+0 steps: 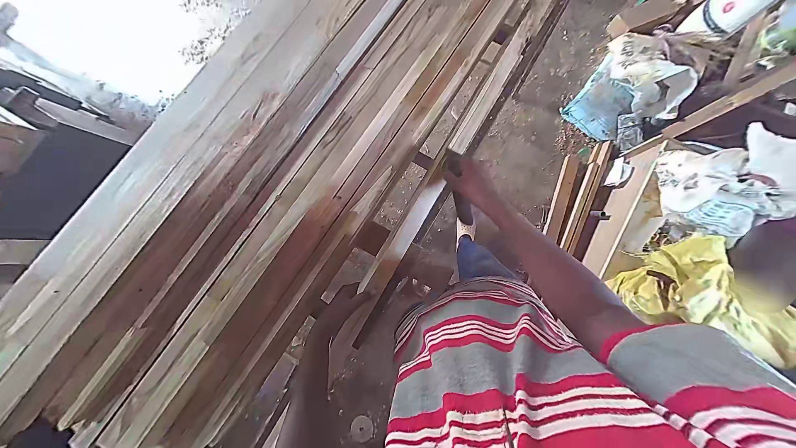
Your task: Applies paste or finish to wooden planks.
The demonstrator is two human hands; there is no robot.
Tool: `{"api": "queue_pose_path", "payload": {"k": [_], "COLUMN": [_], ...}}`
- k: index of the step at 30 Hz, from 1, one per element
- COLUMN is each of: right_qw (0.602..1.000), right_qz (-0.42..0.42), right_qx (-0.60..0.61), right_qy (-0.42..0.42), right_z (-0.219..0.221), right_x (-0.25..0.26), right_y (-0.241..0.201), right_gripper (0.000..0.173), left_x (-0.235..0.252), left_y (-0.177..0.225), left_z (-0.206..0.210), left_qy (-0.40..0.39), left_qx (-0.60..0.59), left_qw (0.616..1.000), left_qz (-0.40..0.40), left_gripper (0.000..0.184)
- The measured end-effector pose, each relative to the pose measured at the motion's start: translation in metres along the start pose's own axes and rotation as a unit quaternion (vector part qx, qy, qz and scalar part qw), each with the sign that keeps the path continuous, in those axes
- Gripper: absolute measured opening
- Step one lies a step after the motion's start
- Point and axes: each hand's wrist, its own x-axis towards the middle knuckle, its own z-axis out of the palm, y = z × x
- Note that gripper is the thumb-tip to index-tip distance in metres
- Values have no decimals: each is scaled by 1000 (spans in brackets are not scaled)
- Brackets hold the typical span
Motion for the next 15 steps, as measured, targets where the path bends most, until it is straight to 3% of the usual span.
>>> {"api": "queue_pose_path", "payload": {"k": [7,10,13,15], "right_qw": [987,984,978,981], "right_qz": [-31,0,42,40], "right_qx": [-53,3,116,148], "right_qy": [-152,-179,-170,-118], "right_z": [32,12,-13,-36], "right_x": [-67,-63,-44,-19], "right_y": [-13,-3,25,50], "right_gripper": [39,37,37,38], "left_x": [1,8,8,3], "left_y": [-3,-3,-13,-30], "left_z": [0,1,-2,-11], "left_qy": [3,11,-13,-53], "left_qx": [7,-39,-139,-168], "left_qw": [1000,998,990,983], "left_qz": [-6,-40,-34,44], "left_gripper": [37,38,35,39]}}
